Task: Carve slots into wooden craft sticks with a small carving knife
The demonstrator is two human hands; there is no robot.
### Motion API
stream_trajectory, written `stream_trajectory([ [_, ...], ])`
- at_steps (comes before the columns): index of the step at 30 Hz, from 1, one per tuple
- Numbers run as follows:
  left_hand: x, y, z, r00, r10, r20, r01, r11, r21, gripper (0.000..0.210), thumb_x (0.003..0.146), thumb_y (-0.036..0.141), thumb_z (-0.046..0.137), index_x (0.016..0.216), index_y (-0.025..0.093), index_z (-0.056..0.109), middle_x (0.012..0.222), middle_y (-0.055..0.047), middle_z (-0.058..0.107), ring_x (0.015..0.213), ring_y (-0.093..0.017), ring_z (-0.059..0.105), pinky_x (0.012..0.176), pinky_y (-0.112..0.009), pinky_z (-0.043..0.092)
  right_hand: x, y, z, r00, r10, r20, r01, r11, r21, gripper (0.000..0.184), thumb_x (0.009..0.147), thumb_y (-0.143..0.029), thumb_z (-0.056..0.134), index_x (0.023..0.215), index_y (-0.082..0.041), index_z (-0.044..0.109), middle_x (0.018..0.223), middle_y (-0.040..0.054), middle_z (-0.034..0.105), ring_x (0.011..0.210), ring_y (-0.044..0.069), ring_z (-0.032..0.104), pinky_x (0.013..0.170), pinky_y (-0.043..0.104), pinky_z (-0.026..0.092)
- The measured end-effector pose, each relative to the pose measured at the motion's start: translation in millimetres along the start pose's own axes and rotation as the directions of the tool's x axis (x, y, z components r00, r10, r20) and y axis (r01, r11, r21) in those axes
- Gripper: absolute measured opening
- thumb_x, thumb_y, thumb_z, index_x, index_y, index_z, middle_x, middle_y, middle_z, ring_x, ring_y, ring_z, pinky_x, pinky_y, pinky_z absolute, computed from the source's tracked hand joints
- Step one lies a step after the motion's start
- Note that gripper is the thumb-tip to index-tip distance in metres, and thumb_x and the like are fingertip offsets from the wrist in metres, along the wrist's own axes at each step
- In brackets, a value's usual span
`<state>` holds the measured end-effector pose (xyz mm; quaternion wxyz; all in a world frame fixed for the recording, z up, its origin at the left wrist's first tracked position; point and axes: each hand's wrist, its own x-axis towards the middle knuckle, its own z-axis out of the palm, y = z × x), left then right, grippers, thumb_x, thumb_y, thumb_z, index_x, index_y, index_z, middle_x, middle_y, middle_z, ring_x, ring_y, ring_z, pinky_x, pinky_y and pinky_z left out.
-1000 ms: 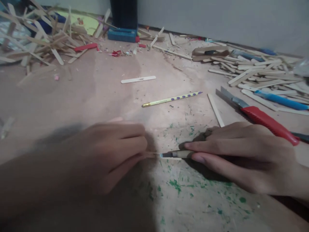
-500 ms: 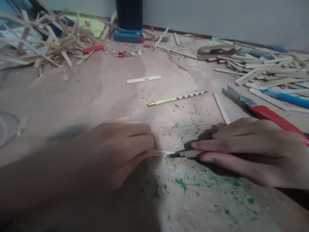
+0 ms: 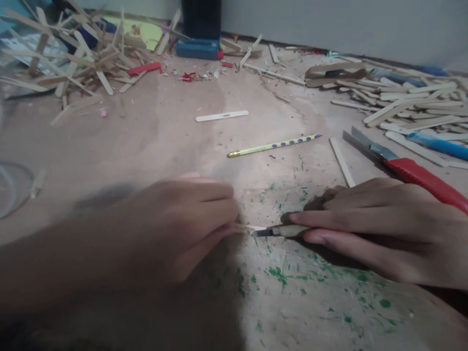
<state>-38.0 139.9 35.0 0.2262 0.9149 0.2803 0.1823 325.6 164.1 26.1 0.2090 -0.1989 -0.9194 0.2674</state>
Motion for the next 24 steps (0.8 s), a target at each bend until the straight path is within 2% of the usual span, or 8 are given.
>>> stream_trajectory([
  [3,2,5,-4.6,1.000,-0.003,0.026,0.001,0.997,0.075,0.046,0.134,0.016,0.048,0.096,0.024,0.074,0.095,0.002,0.080,0.083,-0.018,0.074,0.082,-0.038,0.051,-2,-1,0,0.998,0.010,-0.066,-0.008,0.999,0.031,0.023,0.135,-0.026,0.069,0.150,-0.033,0.085,0.089,-0.0024,0.089,0.064,0.017,0.082,0.055,0.037,0.061],
  [6,0,14,-7.9,1.000,-0.018,0.010,0.017,0.992,0.129,0.038,0.129,0.014,0.053,0.098,0.025,0.073,0.097,0.002,0.081,0.083,-0.018,0.074,0.085,-0.039,0.051,-1,-3,1,1.000,-0.014,-0.025,0.015,0.999,0.044,0.021,0.133,-0.020,0.070,0.145,-0.032,0.083,0.084,-0.0038,0.085,0.060,0.017,0.079,0.053,0.039,0.056],
  [10,-6,21,-2.2,0.996,-0.084,-0.022,0.085,0.994,0.067,0.033,0.125,0.013,0.059,0.098,0.027,0.071,0.096,0.004,0.080,0.087,-0.018,0.075,0.090,-0.040,0.053,1,-2,4,0.998,-0.022,-0.056,0.020,0.999,-0.028,0.016,0.136,-0.024,0.065,0.141,-0.028,0.079,0.087,-0.0034,0.087,0.064,0.014,0.081,0.056,0.034,0.059],
  [11,-8,20,0.5,0.998,-0.059,-0.021,0.059,0.998,0.021,0.032,0.124,0.012,0.061,0.098,0.027,0.072,0.097,0.005,0.081,0.089,-0.018,0.076,0.093,-0.040,0.054,2,-1,5,0.997,-0.027,-0.071,0.024,0.999,-0.045,0.016,0.136,-0.024,0.065,0.142,-0.027,0.079,0.088,-0.0034,0.087,0.064,0.014,0.080,0.057,0.033,0.058],
  [14,-8,15,6.5,0.988,0.153,0.006,-0.152,0.986,-0.061,0.021,0.118,0.011,0.071,0.106,0.026,0.078,0.108,0.004,0.089,0.095,-0.018,0.079,0.096,-0.036,0.060,1,0,6,0.995,-0.027,-0.092,0.022,0.998,-0.058,0.015,0.136,-0.023,0.067,0.144,-0.025,0.080,0.082,-0.0051,0.081,0.058,0.012,0.075,0.055,0.032,0.054],
  [16,-7,10,6.5,0.982,0.190,-0.011,-0.190,0.982,-0.008,0.023,0.119,0.008,0.069,0.115,0.025,0.083,0.115,0.003,0.093,0.100,-0.018,0.082,0.097,-0.034,0.063,0,-2,7,0.995,-0.007,-0.097,0.001,0.998,-0.062,0.014,0.135,-0.023,0.069,0.142,-0.025,0.081,0.083,-0.0043,0.083,0.059,0.013,0.076,0.055,0.033,0.056],
  [20,-4,-2,-0.1,0.992,0.091,-0.092,-0.070,0.975,0.210,0.040,0.124,0.002,0.055,0.136,0.021,0.088,0.134,-0.004,0.096,0.117,-0.019,0.088,0.107,-0.032,0.064,-3,-7,7,0.991,0.046,-0.129,-0.056,0.996,-0.074,0.016,0.134,-0.023,0.071,0.145,-0.027,0.082,0.101,0.0016,0.097,0.069,0.017,0.087,0.059,0.036,0.065],
  [24,-3,-12,0.4,0.982,0.133,-0.132,-0.093,0.959,0.268,0.035,0.131,0.009,0.056,0.126,0.022,0.088,0.131,-0.005,0.095,0.120,-0.023,0.085,0.112,-0.038,0.060,-1,-9,7,0.994,0.052,-0.099,-0.057,0.997,-0.044,0.020,0.135,-0.025,0.069,0.151,-0.030,0.080,0.098,-0.0014,0.095,0.069,0.015,0.086,0.060,0.034,0.066],
])
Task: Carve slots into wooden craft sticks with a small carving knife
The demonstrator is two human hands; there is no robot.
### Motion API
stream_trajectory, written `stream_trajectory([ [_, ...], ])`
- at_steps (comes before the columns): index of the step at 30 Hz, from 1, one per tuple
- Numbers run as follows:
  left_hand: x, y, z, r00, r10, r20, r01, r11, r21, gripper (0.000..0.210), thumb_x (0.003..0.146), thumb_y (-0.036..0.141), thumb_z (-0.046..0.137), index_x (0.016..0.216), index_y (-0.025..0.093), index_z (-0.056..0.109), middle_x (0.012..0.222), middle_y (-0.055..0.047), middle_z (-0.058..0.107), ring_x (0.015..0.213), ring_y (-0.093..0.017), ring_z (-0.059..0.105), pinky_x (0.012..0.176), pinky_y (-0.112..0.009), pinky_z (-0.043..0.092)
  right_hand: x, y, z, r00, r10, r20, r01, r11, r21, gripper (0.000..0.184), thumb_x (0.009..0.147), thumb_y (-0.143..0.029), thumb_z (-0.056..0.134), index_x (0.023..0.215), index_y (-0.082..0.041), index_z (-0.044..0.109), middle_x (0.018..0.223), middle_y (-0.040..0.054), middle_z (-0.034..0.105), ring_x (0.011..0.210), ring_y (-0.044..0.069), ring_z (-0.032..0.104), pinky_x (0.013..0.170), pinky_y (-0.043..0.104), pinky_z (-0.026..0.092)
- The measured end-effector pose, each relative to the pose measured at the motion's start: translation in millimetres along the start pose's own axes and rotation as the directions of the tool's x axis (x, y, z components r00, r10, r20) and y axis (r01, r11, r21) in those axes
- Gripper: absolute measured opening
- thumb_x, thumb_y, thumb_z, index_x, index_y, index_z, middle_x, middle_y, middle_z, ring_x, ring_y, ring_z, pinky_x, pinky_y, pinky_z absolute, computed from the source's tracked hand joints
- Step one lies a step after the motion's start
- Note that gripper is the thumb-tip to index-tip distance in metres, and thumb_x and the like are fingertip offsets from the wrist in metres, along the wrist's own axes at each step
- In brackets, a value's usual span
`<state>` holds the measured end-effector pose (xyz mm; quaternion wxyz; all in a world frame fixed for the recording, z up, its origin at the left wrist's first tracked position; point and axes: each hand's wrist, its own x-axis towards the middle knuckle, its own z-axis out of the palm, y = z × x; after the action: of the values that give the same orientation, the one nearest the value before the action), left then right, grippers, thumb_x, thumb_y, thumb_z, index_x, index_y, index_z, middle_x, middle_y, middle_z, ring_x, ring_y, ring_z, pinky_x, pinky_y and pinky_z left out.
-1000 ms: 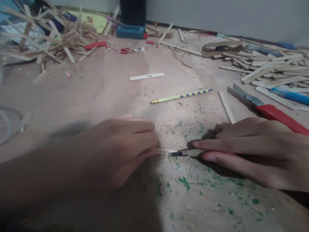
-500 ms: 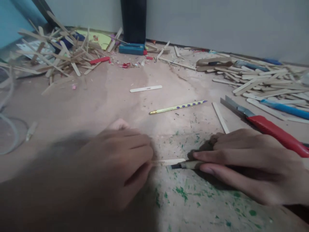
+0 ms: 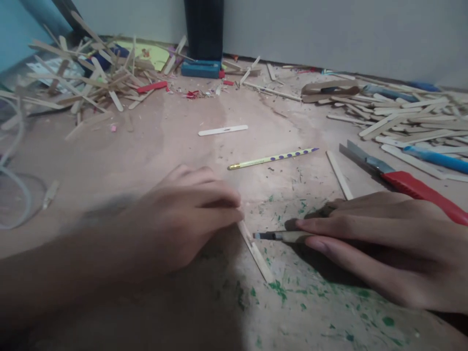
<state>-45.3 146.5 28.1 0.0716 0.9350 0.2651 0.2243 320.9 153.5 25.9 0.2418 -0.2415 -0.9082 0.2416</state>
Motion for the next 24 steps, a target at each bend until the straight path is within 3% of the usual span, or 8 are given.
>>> stream_trajectory([
  [6,-3,1,6.4,1.000,-0.005,-0.021,0.004,0.999,-0.035,0.034,0.134,0.012,0.056,0.118,0.025,0.084,0.121,0.000,0.090,0.112,-0.021,0.079,0.112,-0.040,0.051,-2,1,-5,1.000,0.003,0.029,-0.004,0.999,0.048,0.022,0.134,-0.023,0.071,0.151,-0.033,0.081,0.099,-0.0025,0.095,0.069,0.015,0.086,0.058,0.034,0.064],
  [10,4,3,-1.1,0.997,-0.010,0.081,0.015,0.998,-0.061,0.038,0.130,0.010,0.057,0.108,0.025,0.084,0.118,-0.003,0.091,0.107,-0.023,0.081,0.103,-0.041,0.055,-8,6,-8,0.997,0.031,0.072,-0.038,0.996,0.085,0.028,0.134,-0.022,0.068,0.155,-0.036,0.079,0.105,0.0007,0.097,0.071,0.020,0.088,0.058,0.040,0.066],
  [14,7,5,-3.6,1.000,-0.005,0.018,0.007,0.997,-0.083,0.043,0.127,0.003,0.053,0.102,0.022,0.084,0.110,-0.005,0.087,0.101,-0.022,0.078,0.095,-0.038,0.057,-8,7,-10,0.991,0.032,0.128,-0.043,0.996,0.083,0.044,0.133,-0.020,0.065,0.169,-0.043,0.076,0.110,0.0001,0.098,0.076,0.023,0.091,0.059,0.044,0.069],
  [18,4,4,1.9,0.998,-0.028,0.052,0.034,0.994,-0.103,0.041,0.127,0.004,0.055,0.102,0.023,0.083,0.111,-0.006,0.086,0.100,-0.022,0.078,0.095,-0.036,0.057,-6,6,-9,0.986,0.096,0.135,-0.104,0.993,0.050,0.056,0.134,-0.020,0.062,0.179,-0.052,0.070,0.116,-0.0020,0.099,0.084,0.025,0.094,0.062,0.046,0.071],
  [21,2,3,5.4,0.999,-0.027,0.019,0.029,0.993,-0.111,0.041,0.128,0.007,0.055,0.101,0.023,0.082,0.110,-0.005,0.085,0.098,-0.022,0.076,0.092,-0.037,0.057,-12,7,-6,0.991,0.072,0.111,-0.079,0.995,0.058,0.052,0.133,-0.032,0.066,0.181,-0.052,0.072,0.110,0.0003,0.097,0.080,0.027,0.092,0.057,0.047,0.069],
  [24,1,3,6.9,1.000,-0.028,0.012,0.029,0.993,-0.111,0.041,0.128,0.006,0.055,0.102,0.023,0.082,0.111,-0.005,0.085,0.100,-0.022,0.076,0.092,-0.036,0.056,-27,9,-5,0.992,0.058,0.111,-0.056,0.998,-0.016,0.046,0.122,-0.058,0.087,0.167,-0.047,0.087,0.109,0.0061,0.096,0.088,0.036,0.094,0.059,0.049,0.074],
])
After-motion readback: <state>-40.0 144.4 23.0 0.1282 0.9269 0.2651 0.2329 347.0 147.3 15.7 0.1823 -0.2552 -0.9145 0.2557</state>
